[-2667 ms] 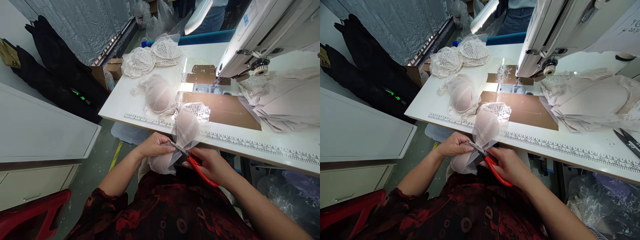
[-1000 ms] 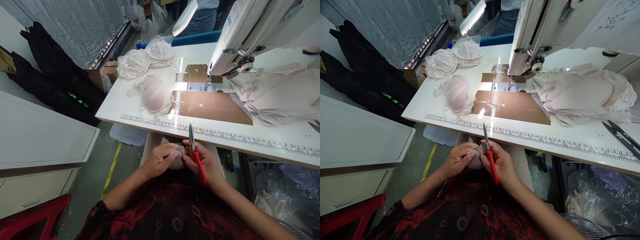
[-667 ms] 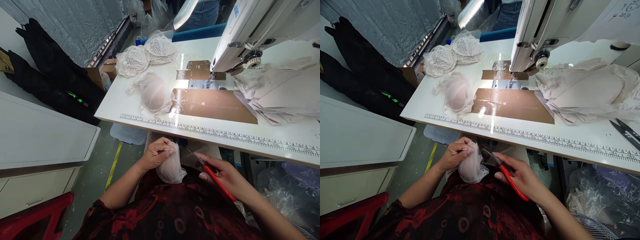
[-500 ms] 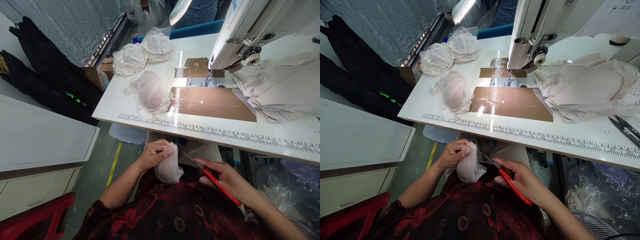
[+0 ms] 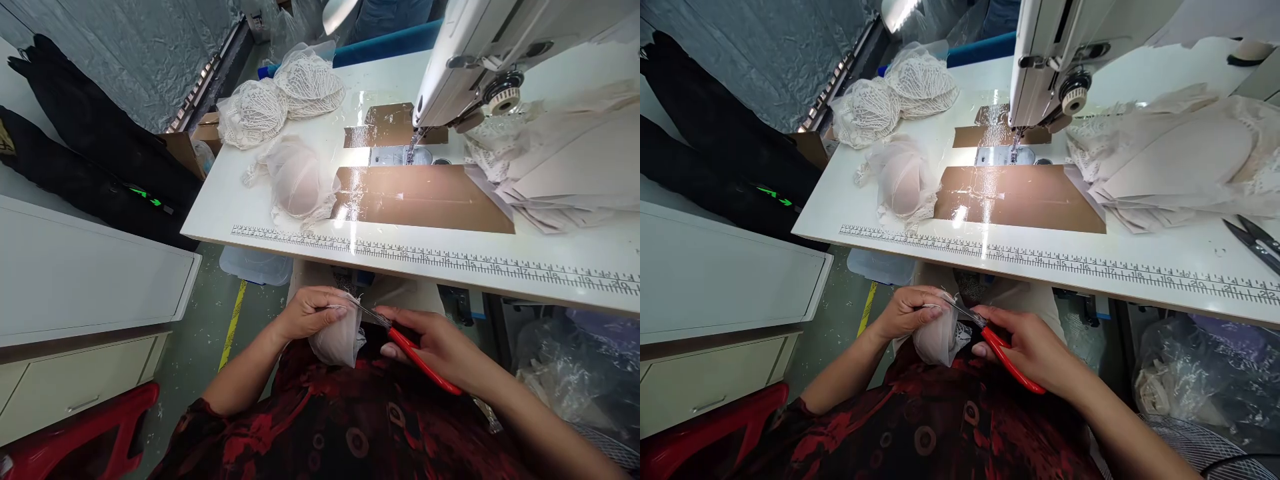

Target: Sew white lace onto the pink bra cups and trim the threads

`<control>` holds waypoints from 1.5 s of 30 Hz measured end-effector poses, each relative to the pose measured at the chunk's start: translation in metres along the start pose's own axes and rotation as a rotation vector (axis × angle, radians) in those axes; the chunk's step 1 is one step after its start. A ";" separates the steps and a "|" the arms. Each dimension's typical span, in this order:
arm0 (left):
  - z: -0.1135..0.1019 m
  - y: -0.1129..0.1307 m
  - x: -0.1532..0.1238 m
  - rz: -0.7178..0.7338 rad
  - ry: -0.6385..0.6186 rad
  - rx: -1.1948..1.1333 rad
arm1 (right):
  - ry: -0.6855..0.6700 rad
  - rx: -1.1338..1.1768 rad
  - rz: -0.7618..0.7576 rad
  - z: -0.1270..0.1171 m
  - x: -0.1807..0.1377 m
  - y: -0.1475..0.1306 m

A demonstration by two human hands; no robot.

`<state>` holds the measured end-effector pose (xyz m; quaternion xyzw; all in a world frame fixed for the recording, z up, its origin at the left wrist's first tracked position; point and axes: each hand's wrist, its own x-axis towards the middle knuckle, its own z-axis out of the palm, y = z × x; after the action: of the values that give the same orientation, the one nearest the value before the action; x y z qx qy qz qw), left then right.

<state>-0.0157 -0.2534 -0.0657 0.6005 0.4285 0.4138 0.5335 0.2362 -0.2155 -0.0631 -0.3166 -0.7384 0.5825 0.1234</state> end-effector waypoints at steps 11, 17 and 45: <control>0.003 0.004 0.002 0.005 -0.023 0.055 | -0.026 -0.056 0.002 -0.001 0.005 -0.009; 0.005 0.002 0.001 0.008 -0.002 0.067 | -0.013 -0.114 -0.018 0.000 0.004 -0.002; 0.007 0.023 0.018 -0.417 -0.735 -0.031 | 0.244 0.173 0.100 0.008 -0.010 0.071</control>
<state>-0.0017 -0.2398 -0.0423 0.6004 0.3157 0.0616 0.7322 0.2622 -0.2194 -0.1308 -0.4095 -0.6483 0.6066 0.2098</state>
